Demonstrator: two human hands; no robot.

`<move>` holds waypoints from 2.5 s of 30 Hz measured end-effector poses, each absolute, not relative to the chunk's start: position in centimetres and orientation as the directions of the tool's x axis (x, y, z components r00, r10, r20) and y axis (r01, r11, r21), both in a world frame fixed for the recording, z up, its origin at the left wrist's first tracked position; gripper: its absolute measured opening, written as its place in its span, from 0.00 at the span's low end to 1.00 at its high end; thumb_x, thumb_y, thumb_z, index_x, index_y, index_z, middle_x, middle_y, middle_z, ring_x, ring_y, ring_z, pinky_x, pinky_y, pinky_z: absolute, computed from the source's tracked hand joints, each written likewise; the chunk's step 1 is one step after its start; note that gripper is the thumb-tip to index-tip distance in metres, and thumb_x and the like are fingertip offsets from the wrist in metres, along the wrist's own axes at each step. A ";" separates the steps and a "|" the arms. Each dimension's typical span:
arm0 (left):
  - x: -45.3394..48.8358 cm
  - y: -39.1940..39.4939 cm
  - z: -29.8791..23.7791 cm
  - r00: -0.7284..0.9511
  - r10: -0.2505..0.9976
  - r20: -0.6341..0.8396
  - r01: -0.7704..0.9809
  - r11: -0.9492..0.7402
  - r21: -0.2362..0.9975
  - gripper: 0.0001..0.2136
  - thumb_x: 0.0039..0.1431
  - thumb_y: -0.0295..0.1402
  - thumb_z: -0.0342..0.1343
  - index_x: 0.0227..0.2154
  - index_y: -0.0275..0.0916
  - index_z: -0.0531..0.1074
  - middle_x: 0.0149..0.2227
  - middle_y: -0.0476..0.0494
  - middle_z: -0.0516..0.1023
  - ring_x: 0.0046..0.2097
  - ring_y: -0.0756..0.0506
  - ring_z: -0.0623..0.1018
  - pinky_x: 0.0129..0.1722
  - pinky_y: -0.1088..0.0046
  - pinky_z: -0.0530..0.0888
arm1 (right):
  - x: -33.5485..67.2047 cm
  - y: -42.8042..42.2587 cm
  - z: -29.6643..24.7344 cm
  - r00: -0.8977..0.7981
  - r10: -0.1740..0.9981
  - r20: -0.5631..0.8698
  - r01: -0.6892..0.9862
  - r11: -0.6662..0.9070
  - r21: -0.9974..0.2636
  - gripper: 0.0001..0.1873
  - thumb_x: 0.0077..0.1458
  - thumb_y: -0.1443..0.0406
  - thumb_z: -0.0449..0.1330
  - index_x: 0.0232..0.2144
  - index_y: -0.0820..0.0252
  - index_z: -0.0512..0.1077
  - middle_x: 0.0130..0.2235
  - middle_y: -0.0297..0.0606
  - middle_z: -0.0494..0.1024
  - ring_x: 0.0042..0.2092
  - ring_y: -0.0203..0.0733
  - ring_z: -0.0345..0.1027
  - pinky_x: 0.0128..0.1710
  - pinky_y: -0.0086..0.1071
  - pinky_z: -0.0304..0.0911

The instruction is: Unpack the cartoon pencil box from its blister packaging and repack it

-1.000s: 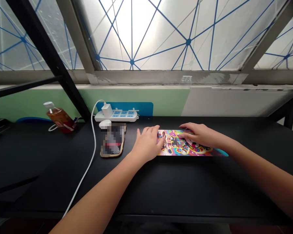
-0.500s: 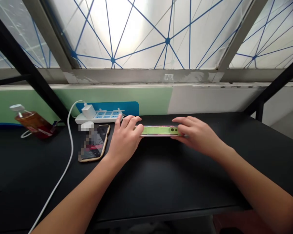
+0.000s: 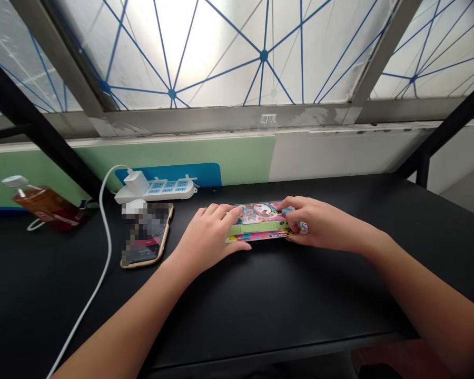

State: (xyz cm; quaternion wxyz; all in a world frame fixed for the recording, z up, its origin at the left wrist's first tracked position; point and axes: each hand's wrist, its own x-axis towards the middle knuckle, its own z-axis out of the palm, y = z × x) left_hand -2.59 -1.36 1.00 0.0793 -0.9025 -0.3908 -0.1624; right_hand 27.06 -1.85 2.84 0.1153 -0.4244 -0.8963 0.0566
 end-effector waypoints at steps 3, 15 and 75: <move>-2.9 -1.0 0.9 0.622 0.703 0.343 0.745 -0.667 0.017 0.27 0.64 0.54 0.55 0.56 0.37 0.69 0.53 0.36 0.77 0.52 0.35 0.74 0.51 0.57 0.70 | 26.8 -1.9 2.9 -0.599 0.792 0.117 0.764 0.609 -0.215 0.07 0.58 0.59 0.62 0.29 0.53 0.71 0.45 0.38 0.77 0.38 0.44 0.71 0.37 0.37 0.64; -3.8 0.2 -0.5 0.536 0.774 0.338 0.748 -0.621 0.236 0.31 0.60 0.52 0.62 0.60 0.40 0.66 0.57 0.34 0.72 0.60 0.34 0.68 0.59 0.54 0.69 | 26.7 -0.1 0.7 -0.493 0.825 0.276 0.776 0.561 -0.288 0.29 0.61 0.45 0.57 0.57 0.55 0.66 0.63 0.51 0.66 0.64 0.58 0.60 0.61 0.53 0.60; -2.6 -1.5 0.9 0.566 0.780 0.265 0.774 -0.614 0.154 0.38 0.67 0.59 0.42 0.72 0.40 0.49 0.74 0.31 0.41 0.74 0.34 0.42 0.69 0.44 0.50 | 23.0 -2.0 0.0 -0.674 0.686 0.275 0.696 0.714 -0.073 0.44 0.61 0.43 0.56 0.71 0.53 0.52 0.73 0.48 0.51 0.72 0.58 0.45 0.66 0.58 0.51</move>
